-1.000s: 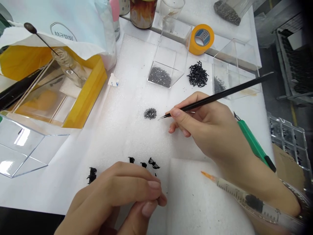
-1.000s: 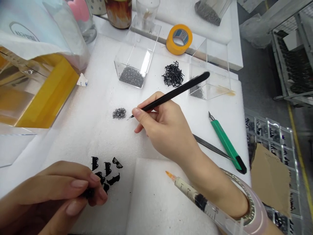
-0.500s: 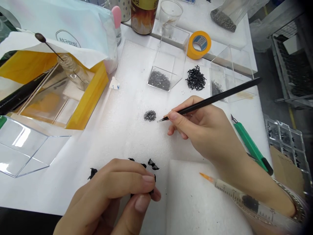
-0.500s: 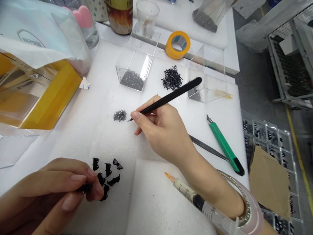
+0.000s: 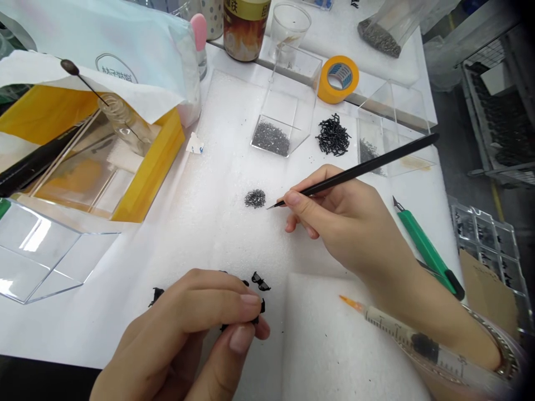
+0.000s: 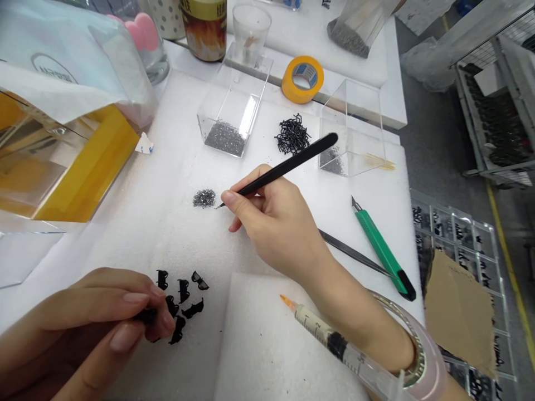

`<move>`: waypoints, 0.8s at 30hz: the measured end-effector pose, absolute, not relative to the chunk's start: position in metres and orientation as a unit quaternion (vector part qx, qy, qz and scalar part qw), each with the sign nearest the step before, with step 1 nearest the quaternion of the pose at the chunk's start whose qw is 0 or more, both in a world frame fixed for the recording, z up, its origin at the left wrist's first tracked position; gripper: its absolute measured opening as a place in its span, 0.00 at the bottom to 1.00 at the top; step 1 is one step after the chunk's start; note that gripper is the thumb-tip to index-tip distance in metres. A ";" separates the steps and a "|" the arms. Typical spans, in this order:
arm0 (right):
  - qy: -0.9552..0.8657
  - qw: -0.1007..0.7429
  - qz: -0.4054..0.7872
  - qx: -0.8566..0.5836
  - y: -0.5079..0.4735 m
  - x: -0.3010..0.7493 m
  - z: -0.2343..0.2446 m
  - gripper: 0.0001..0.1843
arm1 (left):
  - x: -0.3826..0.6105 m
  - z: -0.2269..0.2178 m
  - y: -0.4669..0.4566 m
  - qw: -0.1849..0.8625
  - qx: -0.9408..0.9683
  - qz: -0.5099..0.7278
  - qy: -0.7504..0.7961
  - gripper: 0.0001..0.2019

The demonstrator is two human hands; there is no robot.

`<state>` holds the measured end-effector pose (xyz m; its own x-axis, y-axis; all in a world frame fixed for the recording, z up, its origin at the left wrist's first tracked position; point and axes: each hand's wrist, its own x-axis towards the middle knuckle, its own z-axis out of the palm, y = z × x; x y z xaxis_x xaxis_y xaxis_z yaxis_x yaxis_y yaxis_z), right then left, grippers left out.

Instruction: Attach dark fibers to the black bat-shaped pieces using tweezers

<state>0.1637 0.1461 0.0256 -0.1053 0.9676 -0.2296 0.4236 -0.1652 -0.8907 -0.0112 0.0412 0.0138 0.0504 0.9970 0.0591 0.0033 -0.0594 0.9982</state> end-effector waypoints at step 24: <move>-0.544 0.287 0.705 -0.353 0.126 0.165 0.032 0.09 | -0.004 0.024 0.040 0.458 0.520 0.452 0.562 0.16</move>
<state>0.1655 0.1263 0.0319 -0.5861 0.7889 -0.1845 -0.0210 -0.2424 -0.9699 -0.0037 0.0405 0.0244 -0.0393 0.9982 -0.0447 0.1714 0.0508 0.9839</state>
